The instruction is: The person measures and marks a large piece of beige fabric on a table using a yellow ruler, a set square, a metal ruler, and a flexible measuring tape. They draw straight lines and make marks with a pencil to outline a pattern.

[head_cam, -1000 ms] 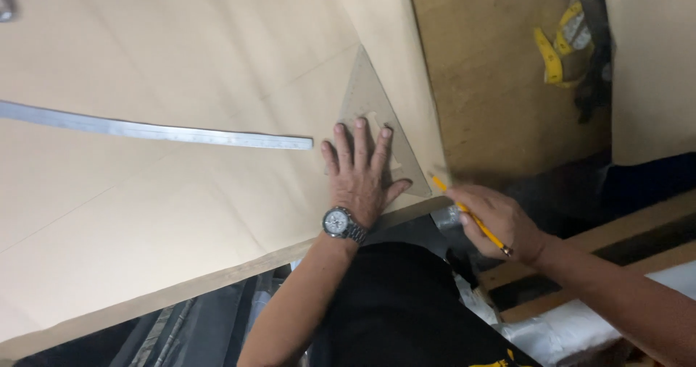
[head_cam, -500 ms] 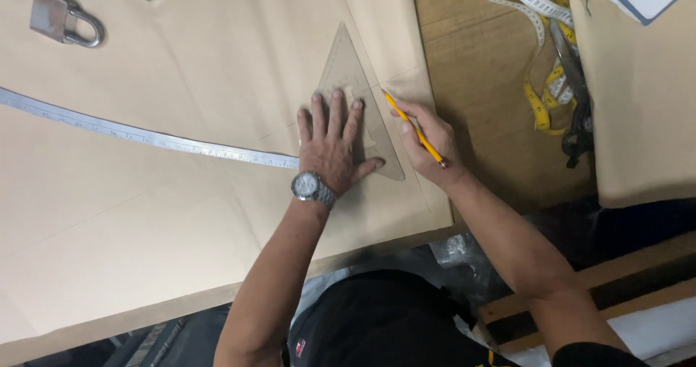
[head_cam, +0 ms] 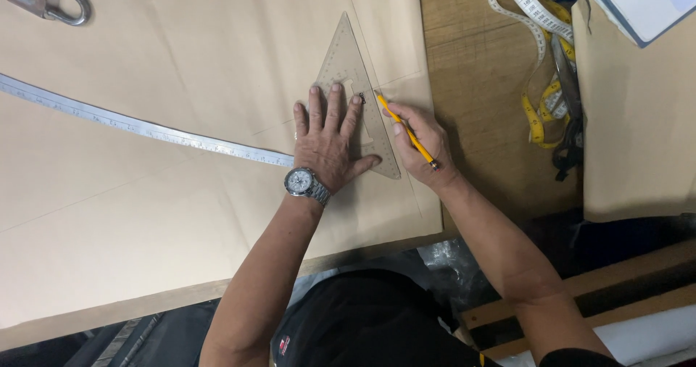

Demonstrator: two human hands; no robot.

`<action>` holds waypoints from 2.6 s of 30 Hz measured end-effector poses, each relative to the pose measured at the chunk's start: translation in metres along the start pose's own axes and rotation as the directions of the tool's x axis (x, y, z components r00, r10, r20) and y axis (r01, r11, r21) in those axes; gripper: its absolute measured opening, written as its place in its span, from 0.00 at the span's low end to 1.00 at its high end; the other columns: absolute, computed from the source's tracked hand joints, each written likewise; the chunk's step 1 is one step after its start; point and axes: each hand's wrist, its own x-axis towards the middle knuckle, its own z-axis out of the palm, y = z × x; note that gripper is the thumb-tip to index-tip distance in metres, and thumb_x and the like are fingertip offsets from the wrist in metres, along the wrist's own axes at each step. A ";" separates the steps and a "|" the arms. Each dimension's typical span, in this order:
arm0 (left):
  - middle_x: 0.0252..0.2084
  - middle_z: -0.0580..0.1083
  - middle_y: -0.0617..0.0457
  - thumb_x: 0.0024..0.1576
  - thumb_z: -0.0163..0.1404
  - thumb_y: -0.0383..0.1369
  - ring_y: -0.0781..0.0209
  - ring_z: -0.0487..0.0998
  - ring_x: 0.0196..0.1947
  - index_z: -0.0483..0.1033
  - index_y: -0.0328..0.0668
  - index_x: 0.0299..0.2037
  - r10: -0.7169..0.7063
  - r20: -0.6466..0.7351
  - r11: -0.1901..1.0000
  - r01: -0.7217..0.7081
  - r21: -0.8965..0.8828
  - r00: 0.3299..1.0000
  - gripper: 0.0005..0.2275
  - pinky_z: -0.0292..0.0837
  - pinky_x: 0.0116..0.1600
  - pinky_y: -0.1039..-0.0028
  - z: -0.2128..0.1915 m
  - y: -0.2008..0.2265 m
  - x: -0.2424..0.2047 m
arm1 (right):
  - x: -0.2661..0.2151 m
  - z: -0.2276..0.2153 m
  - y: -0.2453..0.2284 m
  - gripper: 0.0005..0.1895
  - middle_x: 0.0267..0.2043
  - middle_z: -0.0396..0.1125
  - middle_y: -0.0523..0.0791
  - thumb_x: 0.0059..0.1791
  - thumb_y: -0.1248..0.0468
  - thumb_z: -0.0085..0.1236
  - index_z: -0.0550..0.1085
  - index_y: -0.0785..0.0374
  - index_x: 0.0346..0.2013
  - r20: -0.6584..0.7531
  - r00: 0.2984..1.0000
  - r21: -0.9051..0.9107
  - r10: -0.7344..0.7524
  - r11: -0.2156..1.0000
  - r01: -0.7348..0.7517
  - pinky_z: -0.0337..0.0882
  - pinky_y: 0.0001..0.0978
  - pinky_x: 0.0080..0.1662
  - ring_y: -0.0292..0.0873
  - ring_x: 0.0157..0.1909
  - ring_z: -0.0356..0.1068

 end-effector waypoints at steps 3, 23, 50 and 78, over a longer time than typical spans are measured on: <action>0.80 0.34 0.40 0.52 0.44 0.71 0.27 0.30 0.76 0.34 0.54 0.79 -0.002 -0.004 1.000 0.002 0.000 1.000 0.51 0.32 0.73 0.33 0.001 0.000 0.000 | 0.001 0.000 0.001 0.16 0.52 0.74 0.55 0.56 0.67 0.48 0.75 0.65 0.58 0.012 1.000 -0.030 -0.023 0.999 0.023 0.68 0.50 0.60 0.58 0.58 0.72; 0.80 0.35 0.40 0.52 0.44 0.71 0.28 0.31 0.77 0.35 0.55 0.79 -0.012 0.006 1.000 0.012 -0.005 1.000 0.51 0.33 0.74 0.34 -0.002 0.001 0.000 | 0.021 -0.001 -0.002 0.17 0.50 0.75 0.53 0.54 0.68 0.51 0.75 0.64 0.58 0.030 0.998 -0.077 -0.055 0.995 0.058 0.70 0.47 0.57 0.57 0.56 0.73; 0.71 0.57 0.44 0.62 0.36 0.30 0.40 0.55 0.72 0.54 0.45 0.73 0.085 -0.214 0.977 -0.039 0.210 0.973 0.25 0.49 0.74 0.50 0.086 -0.220 -0.092 | 0.026 0.065 -0.101 0.44 0.48 0.76 0.58 0.55 0.38 0.36 0.44 0.60 0.77 0.177 0.746 -0.804 0.642 0.531 -0.266 0.74 0.61 0.51 0.61 0.50 0.78; 0.43 0.77 0.53 0.61 0.46 0.35 0.51 0.79 0.39 0.72 0.58 0.68 0.352 -0.580 0.936 -0.265 0.233 0.735 0.22 0.75 0.40 0.63 0.027 -0.489 -0.056 | -0.093 0.119 -0.098 0.17 0.31 0.73 0.42 0.56 0.46 0.43 0.74 0.52 0.44 -0.540 0.407 -0.068 0.737 0.444 -0.894 0.68 0.38 0.38 0.47 0.30 0.70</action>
